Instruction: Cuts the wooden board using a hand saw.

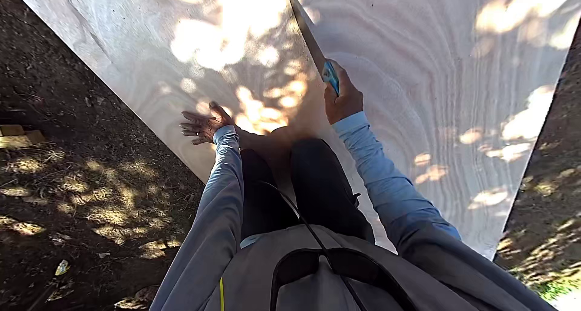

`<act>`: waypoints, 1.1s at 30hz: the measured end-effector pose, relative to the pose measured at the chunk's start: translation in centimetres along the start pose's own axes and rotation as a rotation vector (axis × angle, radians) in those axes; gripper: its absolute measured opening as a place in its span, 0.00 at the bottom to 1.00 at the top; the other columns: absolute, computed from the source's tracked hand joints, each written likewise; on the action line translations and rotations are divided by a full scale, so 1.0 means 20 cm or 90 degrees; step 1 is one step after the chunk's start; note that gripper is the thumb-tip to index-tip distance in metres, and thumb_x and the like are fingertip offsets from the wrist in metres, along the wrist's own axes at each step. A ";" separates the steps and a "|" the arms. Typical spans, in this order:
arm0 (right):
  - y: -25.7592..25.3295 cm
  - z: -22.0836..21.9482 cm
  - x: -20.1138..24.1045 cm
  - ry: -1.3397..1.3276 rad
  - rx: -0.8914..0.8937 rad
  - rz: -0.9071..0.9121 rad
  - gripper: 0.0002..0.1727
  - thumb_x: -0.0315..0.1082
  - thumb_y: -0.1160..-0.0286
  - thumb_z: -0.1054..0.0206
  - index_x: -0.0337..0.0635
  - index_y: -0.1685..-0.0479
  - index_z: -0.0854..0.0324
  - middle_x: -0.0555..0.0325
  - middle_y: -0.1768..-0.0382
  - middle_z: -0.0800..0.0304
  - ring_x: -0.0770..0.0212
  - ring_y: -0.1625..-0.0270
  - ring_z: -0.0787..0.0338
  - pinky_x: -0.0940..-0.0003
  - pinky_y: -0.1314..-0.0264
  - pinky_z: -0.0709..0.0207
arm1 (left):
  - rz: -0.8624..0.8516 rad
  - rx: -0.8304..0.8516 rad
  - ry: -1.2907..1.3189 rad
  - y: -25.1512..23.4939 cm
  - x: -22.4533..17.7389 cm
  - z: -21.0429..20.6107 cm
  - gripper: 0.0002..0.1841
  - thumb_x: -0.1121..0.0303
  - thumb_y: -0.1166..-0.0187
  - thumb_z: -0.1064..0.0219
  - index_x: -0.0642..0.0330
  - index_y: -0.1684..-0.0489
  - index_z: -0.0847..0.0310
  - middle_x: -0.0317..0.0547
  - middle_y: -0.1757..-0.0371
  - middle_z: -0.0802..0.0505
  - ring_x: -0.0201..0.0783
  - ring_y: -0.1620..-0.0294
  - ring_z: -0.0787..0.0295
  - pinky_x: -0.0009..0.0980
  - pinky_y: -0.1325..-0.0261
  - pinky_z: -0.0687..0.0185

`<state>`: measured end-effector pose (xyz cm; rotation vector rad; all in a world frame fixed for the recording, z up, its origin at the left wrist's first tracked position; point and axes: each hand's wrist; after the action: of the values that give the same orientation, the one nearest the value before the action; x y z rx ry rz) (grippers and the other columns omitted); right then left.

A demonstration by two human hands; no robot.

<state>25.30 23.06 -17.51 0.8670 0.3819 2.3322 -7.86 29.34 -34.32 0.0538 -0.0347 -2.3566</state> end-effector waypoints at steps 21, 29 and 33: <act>0.32 0.02 -0.23 -0.013 -0.011 0.005 0.30 0.44 0.09 0.44 0.65 0.08 0.37 0.45 0.53 0.05 0.44 0.65 0.06 0.38 0.63 0.14 | -0.012 0.020 -0.021 0.04 0.04 0.03 0.55 0.18 0.31 0.62 0.38 0.02 0.63 0.53 0.04 0.48 0.56 0.03 0.61 0.76 0.15 0.68; 0.13 -0.01 -0.14 0.018 -0.018 0.010 0.28 0.39 0.11 0.44 0.55 0.12 0.32 0.41 0.51 0.05 0.40 0.62 0.04 0.37 0.59 0.14 | -0.011 0.019 -0.027 0.04 -0.02 0.02 0.54 0.19 0.30 0.64 0.39 0.02 0.64 0.53 0.04 0.47 0.56 0.03 0.60 0.74 0.14 0.67; -0.32 -0.12 0.06 -0.010 -0.008 0.014 0.30 0.40 0.11 0.45 0.63 0.09 0.36 0.47 0.41 0.06 0.43 0.49 0.04 0.40 0.45 0.15 | -0.013 0.000 -0.017 0.01 -0.02 -0.01 0.55 0.18 0.31 0.65 0.38 0.02 0.64 0.52 0.04 0.48 0.56 0.03 0.61 0.76 0.15 0.68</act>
<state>25.72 28.61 -21.63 0.8869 0.3531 2.3452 -7.38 29.42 -34.46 0.0222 -0.0475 -2.3785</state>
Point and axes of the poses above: each hand's wrist, its own y-axis away from the middle knuckle, its own z-axis out of the back of the hand, x = y × z
